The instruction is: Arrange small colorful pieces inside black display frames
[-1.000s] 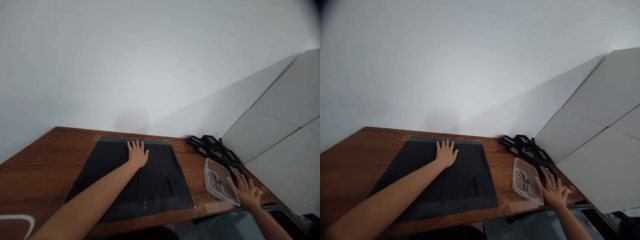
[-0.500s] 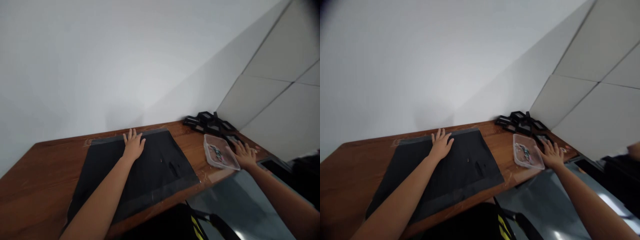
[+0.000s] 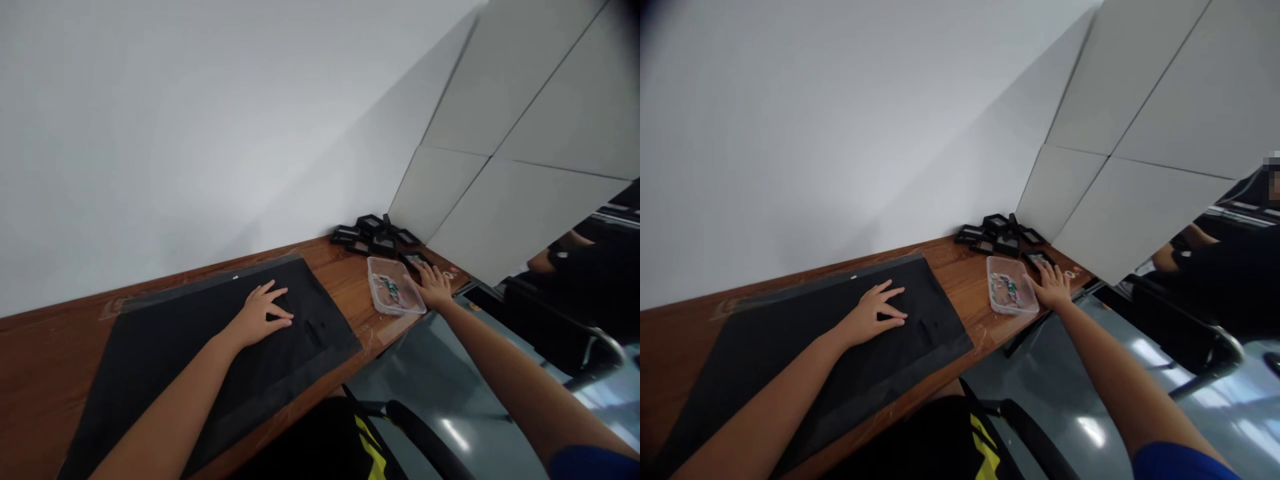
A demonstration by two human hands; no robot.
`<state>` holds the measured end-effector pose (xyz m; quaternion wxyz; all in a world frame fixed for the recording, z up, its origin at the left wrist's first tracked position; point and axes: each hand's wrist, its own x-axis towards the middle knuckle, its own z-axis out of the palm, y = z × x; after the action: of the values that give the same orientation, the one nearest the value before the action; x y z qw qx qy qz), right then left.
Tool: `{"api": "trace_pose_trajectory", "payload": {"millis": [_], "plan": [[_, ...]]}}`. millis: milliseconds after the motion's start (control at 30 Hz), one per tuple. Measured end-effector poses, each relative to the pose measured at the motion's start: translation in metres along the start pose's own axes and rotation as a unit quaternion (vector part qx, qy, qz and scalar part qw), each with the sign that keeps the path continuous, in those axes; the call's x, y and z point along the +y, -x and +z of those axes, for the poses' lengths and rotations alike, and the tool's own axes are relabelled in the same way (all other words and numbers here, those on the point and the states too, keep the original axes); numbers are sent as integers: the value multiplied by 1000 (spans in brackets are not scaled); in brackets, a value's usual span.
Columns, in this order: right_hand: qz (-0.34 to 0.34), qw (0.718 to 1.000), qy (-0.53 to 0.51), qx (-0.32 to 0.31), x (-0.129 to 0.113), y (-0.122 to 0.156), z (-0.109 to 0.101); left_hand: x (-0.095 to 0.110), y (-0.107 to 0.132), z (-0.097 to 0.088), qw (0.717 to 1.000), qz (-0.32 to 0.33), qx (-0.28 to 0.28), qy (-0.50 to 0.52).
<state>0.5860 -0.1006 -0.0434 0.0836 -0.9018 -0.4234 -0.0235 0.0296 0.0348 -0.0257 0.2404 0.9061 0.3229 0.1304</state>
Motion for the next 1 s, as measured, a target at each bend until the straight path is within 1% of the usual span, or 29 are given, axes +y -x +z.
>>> {"api": "trace_pose_trajectory", "payload": {"millis": [67,133,333,500,667,733,833,900,933,1000], "plan": [[-9,1000,10,4,-1,2,-1,0,-1,3,999,32,29,-14],[-21,1000,17,10,0,4,-1,2,-2,4,998,49,41,-17],[-21,1000,18,0,1,5,-2,1,-3,12,996,80,40,8],[-18,1000,6,-10,-5,8,-7,-10,-7,20,995,81,47,33],[-4,1000,-6,-4,-12,19,-15,-19,-12,22,994,80,64,29],[17,1000,-14,3,-15,24,-16,-19,-13,22,995,75,68,23],[88,995,-34,26,-20,26,-21,-16,-14,21,994,90,62,28],[137,988,-44,51,-24,22,-31,-14,-15,21,993,97,57,33],[149,986,-46,64,-26,18,-39,-13,-16,20,993,98,56,37],[138,986,-43,80,-35,5,-57,-13,-17,20,992,97,60,51]]}}
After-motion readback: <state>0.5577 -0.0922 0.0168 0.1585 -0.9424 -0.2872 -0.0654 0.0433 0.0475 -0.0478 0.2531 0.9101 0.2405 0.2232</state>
